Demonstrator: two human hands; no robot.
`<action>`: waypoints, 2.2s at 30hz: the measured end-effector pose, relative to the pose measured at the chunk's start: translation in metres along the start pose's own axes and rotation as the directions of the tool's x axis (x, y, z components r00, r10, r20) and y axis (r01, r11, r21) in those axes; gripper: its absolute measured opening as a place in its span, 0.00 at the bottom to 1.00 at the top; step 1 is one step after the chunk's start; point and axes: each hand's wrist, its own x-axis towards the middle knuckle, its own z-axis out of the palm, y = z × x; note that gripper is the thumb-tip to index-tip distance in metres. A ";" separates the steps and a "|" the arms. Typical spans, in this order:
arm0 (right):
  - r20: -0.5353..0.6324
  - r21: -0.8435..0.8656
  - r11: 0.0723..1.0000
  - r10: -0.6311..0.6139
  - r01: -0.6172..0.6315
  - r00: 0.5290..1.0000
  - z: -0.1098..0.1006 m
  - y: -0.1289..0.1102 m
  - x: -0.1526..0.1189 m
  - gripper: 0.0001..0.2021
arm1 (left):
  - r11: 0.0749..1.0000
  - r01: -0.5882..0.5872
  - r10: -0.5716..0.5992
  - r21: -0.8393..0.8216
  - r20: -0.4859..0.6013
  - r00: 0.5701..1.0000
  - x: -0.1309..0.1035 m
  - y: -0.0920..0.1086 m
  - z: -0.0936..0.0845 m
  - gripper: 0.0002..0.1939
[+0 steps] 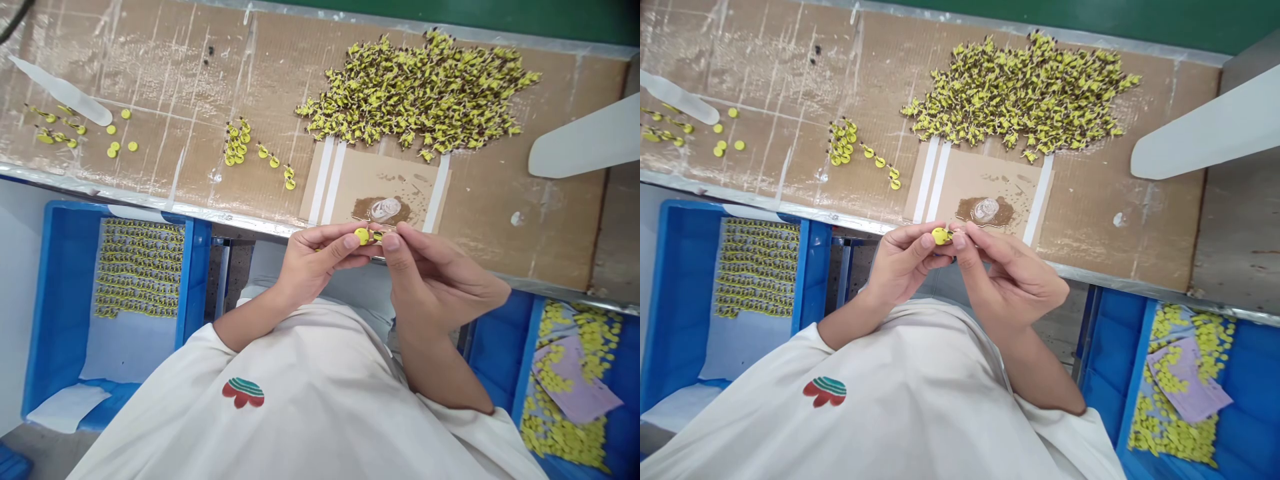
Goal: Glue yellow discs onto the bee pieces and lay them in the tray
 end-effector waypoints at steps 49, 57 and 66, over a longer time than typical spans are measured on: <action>0.113 -0.125 0.957 -0.249 0.262 0.962 -0.004 0.001 0.007 0.18 | 0.997 -0.035 0.038 0.069 -0.047 0.998 0.000 -0.002 -0.002 0.13; 0.133 -0.082 0.972 -0.209 0.221 0.969 0.000 0.004 0.008 0.18 | 0.991 -0.078 0.091 0.107 -0.116 0.989 -0.001 -0.002 -0.003 0.15; 0.172 -0.198 0.950 -0.210 0.243 0.962 -0.002 0.008 0.014 0.10 | 0.987 -0.109 0.128 0.118 -0.163 0.978 -0.002 -0.001 -0.003 0.14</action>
